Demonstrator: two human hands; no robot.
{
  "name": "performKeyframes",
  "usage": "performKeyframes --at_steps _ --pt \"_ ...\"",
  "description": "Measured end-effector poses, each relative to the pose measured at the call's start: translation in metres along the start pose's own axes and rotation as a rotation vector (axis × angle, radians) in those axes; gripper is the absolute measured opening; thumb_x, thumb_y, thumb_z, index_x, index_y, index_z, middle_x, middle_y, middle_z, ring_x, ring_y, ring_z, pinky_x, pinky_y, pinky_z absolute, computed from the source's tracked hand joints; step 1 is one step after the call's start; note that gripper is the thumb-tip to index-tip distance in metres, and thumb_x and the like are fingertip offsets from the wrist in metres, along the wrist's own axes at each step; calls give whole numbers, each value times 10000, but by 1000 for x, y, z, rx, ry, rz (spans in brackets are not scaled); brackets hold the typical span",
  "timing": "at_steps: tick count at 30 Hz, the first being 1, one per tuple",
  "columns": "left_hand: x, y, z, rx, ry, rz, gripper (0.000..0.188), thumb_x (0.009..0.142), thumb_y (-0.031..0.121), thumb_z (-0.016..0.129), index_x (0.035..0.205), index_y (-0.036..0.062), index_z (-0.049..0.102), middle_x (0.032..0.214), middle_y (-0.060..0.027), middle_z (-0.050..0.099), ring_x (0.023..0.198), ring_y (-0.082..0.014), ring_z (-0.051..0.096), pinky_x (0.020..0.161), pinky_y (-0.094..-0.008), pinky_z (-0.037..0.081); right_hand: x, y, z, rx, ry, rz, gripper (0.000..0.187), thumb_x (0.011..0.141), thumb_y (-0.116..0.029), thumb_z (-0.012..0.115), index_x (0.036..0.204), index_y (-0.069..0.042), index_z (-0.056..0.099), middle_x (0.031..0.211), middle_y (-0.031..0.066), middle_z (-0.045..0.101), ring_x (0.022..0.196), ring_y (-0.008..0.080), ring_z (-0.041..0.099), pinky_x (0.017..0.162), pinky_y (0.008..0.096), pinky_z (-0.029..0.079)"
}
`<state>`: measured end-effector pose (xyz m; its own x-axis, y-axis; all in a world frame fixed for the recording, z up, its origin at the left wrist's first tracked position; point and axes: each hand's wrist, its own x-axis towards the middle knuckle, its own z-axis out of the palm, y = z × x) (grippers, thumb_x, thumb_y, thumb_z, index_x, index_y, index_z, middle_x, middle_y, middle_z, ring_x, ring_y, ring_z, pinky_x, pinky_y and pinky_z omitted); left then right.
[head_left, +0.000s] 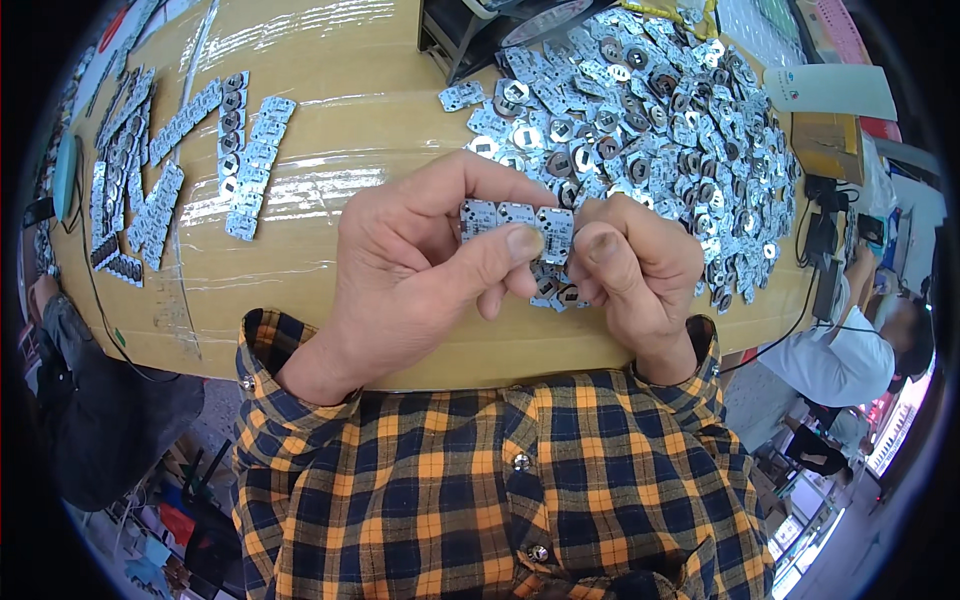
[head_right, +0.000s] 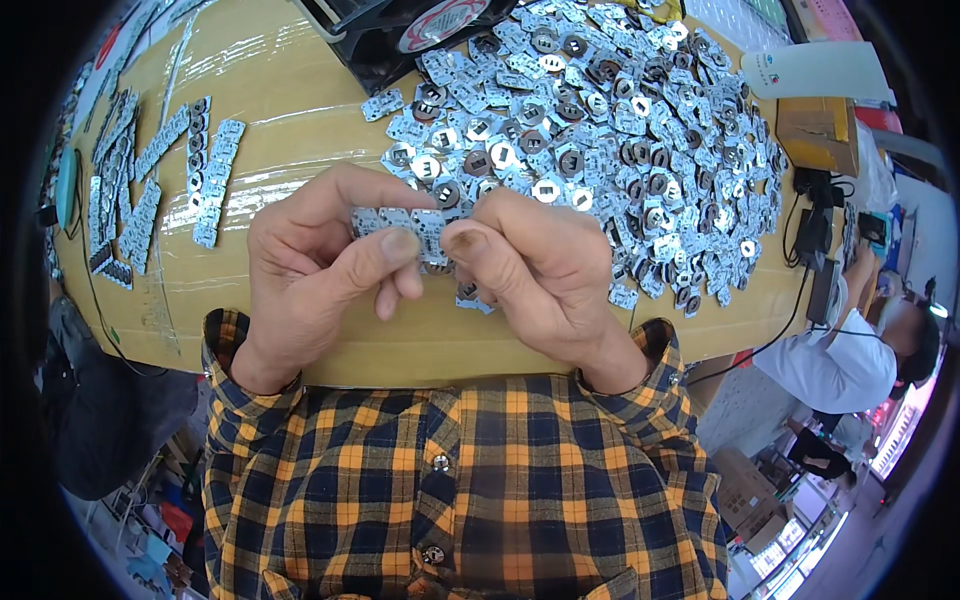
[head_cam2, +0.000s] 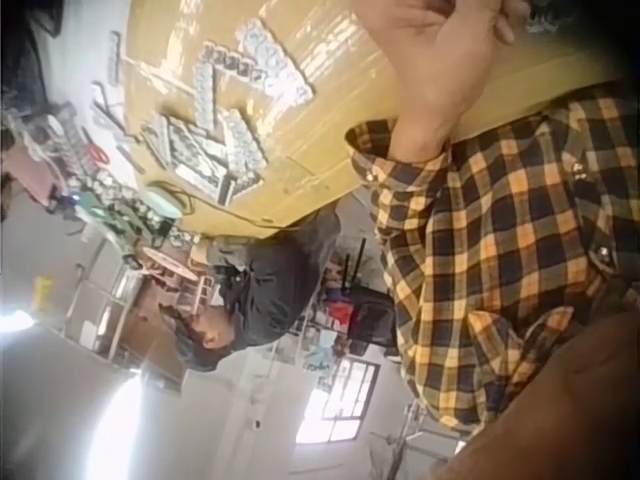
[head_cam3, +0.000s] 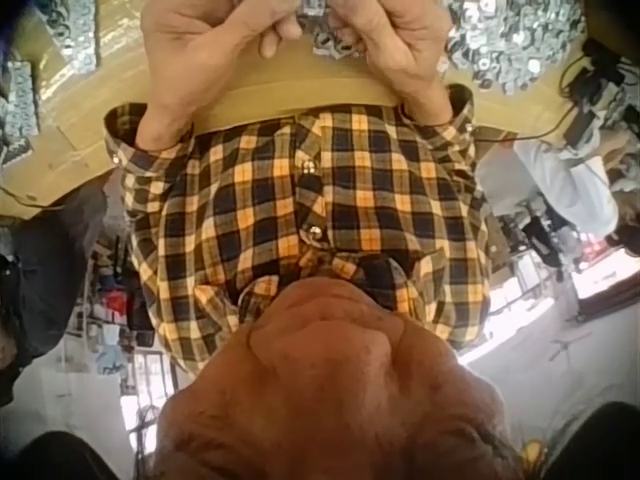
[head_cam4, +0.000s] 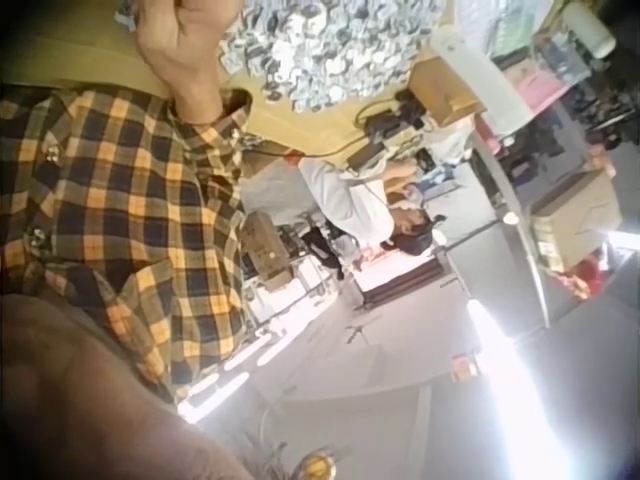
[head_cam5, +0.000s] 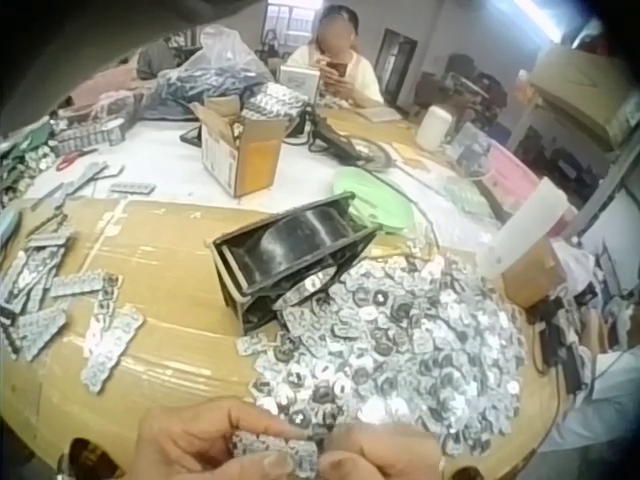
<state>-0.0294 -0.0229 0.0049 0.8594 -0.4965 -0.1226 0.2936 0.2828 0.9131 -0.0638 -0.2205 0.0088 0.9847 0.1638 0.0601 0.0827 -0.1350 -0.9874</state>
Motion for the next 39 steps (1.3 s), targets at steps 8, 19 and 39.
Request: performKeyframes --at_steps 8,19,39 --pt "1 4 -5 -7 -53 -63 176 898 24 622 1057 -51 629 734 -61 642 594 -70 611 472 -160 446 3 -5 2 -94 -46 -16 233 938 -137 603 753 1 636 563 23 571 464 66 513 430 219 384" --pt "-3 4 -2 170 -42 -55 189 879 51 657 1043 -41 651 735 -42 655 576 -52 601 458 -152 435 4 2 1 -122 -109 -64 296 945 -181 594 719 6 633 538 3 569 436 36 508 388 185 347" --pt "4 0 -8 -477 -88 -271 209 915 64 616 1089 -51 612 798 -87 664 664 -120 665 537 -226 551 1 3 6 1019 -160 397 297 1009 -190 463 814 22 532 538 34 468 368 68 372 319 224 332"
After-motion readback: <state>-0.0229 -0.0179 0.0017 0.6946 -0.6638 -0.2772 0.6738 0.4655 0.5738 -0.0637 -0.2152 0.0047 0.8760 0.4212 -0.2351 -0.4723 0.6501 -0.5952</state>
